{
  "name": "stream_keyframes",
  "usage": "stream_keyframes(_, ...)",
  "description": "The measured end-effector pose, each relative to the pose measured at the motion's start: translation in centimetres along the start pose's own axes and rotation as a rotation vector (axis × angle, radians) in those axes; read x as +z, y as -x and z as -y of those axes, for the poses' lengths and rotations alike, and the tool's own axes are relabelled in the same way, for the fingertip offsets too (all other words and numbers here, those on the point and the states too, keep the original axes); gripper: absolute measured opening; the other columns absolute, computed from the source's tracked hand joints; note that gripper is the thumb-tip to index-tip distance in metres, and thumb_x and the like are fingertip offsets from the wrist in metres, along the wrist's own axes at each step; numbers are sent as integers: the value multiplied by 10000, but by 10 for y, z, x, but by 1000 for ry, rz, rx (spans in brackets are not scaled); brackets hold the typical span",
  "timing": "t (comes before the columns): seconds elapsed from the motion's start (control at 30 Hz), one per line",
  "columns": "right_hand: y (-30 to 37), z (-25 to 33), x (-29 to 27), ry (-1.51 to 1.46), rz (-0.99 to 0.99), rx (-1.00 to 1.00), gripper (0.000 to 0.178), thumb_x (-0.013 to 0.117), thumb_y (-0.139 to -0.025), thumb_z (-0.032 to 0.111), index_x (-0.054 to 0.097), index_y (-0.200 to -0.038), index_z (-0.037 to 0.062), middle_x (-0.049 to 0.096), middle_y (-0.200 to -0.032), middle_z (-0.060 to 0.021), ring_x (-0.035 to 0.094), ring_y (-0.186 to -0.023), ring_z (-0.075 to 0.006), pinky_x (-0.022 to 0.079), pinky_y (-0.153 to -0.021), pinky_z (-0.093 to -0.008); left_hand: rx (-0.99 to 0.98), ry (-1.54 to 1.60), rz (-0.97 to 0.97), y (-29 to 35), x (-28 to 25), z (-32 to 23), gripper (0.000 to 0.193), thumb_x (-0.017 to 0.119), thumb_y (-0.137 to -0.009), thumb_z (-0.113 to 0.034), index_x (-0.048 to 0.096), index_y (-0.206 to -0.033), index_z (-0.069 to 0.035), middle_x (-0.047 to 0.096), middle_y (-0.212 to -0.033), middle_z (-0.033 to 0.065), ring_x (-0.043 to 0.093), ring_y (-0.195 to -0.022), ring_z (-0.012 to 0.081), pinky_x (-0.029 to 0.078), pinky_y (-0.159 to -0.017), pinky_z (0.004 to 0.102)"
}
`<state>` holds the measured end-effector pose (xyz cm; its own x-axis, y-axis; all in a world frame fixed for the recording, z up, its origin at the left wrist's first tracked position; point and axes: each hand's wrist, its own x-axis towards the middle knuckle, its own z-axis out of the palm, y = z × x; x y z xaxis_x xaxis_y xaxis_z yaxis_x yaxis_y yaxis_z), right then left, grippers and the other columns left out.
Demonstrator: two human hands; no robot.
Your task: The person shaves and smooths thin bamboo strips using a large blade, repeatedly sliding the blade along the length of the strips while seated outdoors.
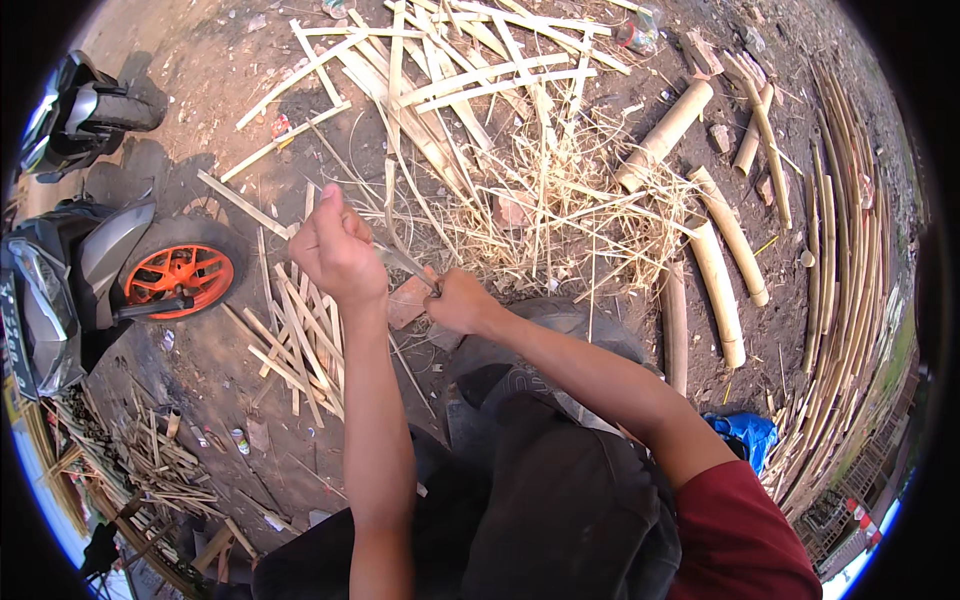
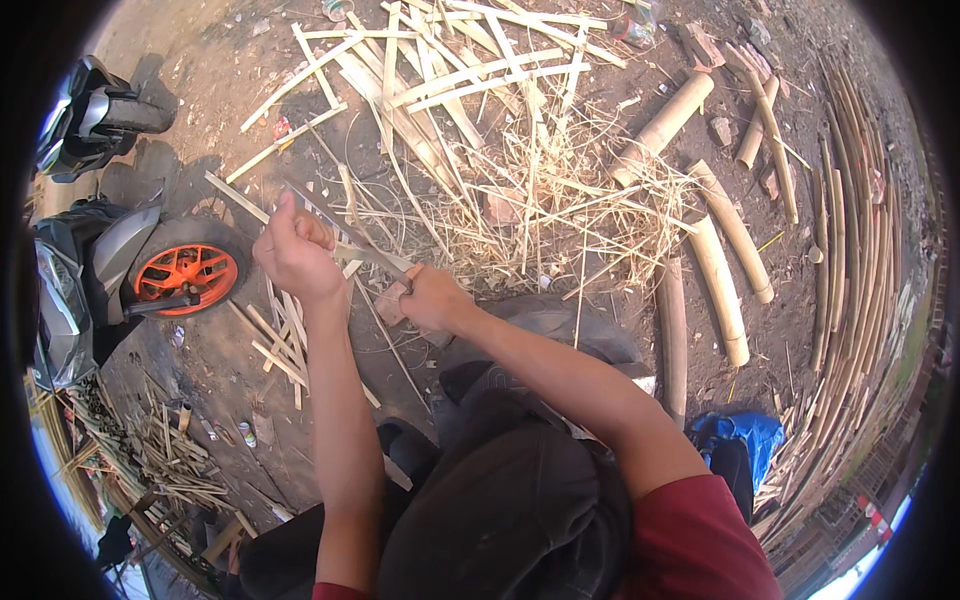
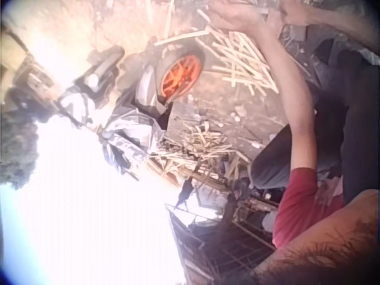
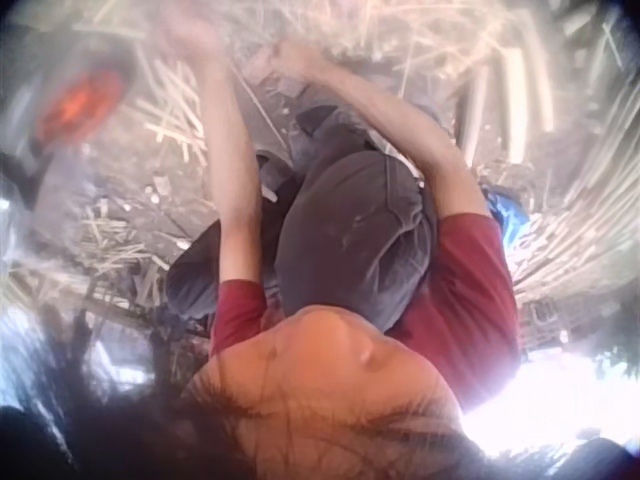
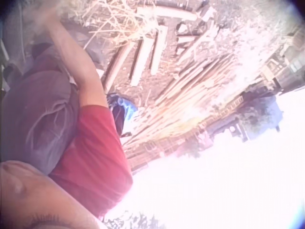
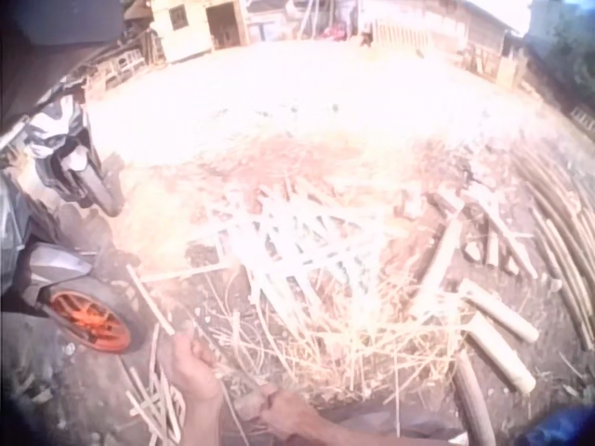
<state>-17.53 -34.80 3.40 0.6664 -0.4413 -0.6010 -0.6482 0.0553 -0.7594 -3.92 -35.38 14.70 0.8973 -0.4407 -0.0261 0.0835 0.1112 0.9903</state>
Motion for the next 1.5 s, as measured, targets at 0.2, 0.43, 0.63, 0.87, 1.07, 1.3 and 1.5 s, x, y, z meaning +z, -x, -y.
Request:
stream_keyframes(0.2,-16,-3,7,86,-35,0,315,651,-805,194,657,-781,-120,675,-705,-264,696,-651,-387,562,-660,-470,-39,18,3,-21,-17,-5,496,585,-979,-214,341,-557,-124,317,-506,-30,289,-429,88,233,-424,291)
stream_keyframes(0.43,-11,-15,15,-174,107,92,275,674,-782,173,646,-763,-100,641,-637,-186,659,-568,-266,540,-567,-421,-24,-24,57,-12,-16,-6,501,563,-978,-226,310,-558,-126,289,-504,-6,256,-442,118,250,-448,317)
stream_keyframes(0.63,-32,-36,39,85,-148,-117,291,681,-778,184,651,-774,-105,654,-659,-228,681,-598,-309,558,-593,-422,13,-65,-78,-18,-35,-12,512,521,-1000,-235,282,-559,-136,277,-487,-4,234,-443,117,250,-448,320)
stream_keyframes(0.87,-23,-55,43,-5,3,22,360,677,-757,203,663,-840,-147,688,-779,-318,719,-743,-435,570,-697,-471,20,-52,-22,-3,-29,-13,506,505,-1004,-219,287,-557,-128,277,-491,2,235,-444,127,256,-455,322)
stream_keyframes(1.07,-26,-28,5,198,196,62,320,677,-800,227,655,-911,-72,691,-765,-239,704,-724,-375,568,-629,-454,50,-38,7,-6,-56,-9,498,524,-994,-184,311,-548,-118,290,-498,-5,251,-440,113,233,-453,314)
stream_keyframes(1.3,-16,-51,28,-207,273,203,261,673,-773,177,640,-732,-80,663,-686,-227,628,-490,-267,504,-474,-407,13,-38,168,4,-52,-15,498,493,-998,-181,271,-555,-132,259,-488,0,232,-433,134,233,-454,323)
stream_keyframes(1.5,-31,-54,35,305,-74,-119,242,678,-772,177,659,-789,-64,680,-737,-219,661,-562,-251,517,-499,-418,50,-24,-57,4,-64,-11,495,507,-996,-204,269,-568,-133,262,-486,4,219,-439,129,236,-455,332)
